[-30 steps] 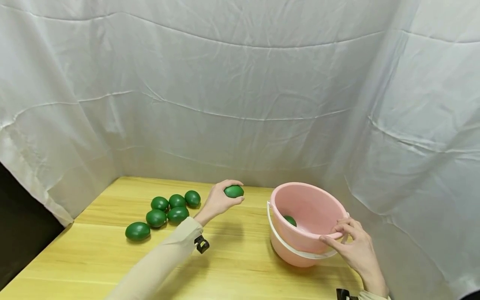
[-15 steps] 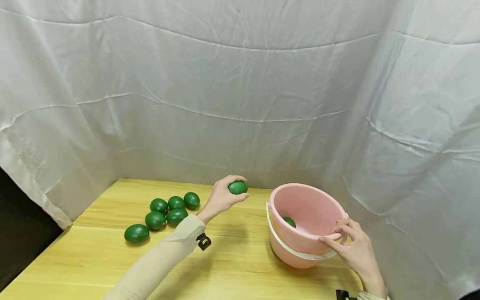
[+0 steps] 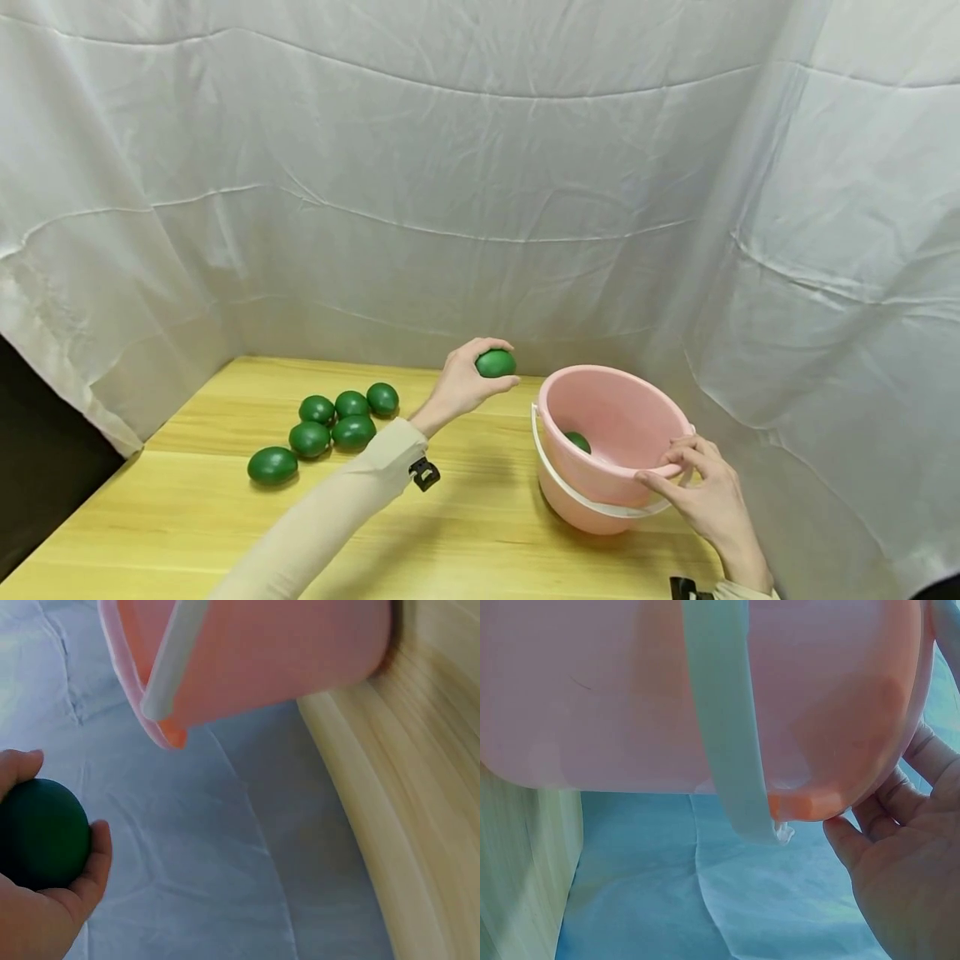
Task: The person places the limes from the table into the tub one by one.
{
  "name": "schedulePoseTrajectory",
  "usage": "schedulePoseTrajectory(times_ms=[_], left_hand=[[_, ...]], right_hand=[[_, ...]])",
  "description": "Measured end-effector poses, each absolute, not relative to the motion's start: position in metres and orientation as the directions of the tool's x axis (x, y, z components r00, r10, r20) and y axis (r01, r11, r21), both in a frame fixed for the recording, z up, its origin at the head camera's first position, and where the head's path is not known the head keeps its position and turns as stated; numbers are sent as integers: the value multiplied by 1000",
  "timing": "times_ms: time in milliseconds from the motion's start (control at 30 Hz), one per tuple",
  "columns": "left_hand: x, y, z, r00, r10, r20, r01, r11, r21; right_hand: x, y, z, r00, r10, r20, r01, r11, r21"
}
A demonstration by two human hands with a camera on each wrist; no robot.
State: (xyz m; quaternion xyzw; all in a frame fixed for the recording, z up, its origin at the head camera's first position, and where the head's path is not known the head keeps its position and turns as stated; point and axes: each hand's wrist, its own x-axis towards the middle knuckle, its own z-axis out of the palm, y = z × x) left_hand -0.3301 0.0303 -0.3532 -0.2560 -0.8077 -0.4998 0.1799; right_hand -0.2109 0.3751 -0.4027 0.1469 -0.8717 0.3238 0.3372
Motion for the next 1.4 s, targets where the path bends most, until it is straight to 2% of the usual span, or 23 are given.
schedulePoseTrajectory(times_ms=[300, 467, 567, 667, 867, 1100, 1400], left_hand=[[-324, 48, -343, -793, 305, 528, 610, 383, 694], [-320, 57, -336, -782, 390, 486, 614, 351, 707], [-318, 63, -333, -763, 446, 468, 626, 328, 708], [-318, 71, -331, -739, 480, 473, 658, 364, 659], [-317, 86, -332, -756, 488, 437, 649, 468, 600], [-313, 103, -333, -741, 521, 423, 660, 455, 597], [-313, 117, -339, -734, 535, 418, 674, 507, 537]], right_hand=[[-212, 373, -403, -729, -39, 684, -474, 750, -462], [-212, 374, -404, -733, -37, 679, -468, 752, -464], [-212, 373, -404, -732, -36, 680, -468, 752, -464], [-212, 374, -404, -736, -31, 676, -461, 755, -467], [-210, 374, -404, -754, -14, 657, -436, 758, -485], [-208, 373, -404, -765, -8, 644, -427, 755, -498], [-208, 372, -401, -763, -11, 646, -432, 752, -497]])
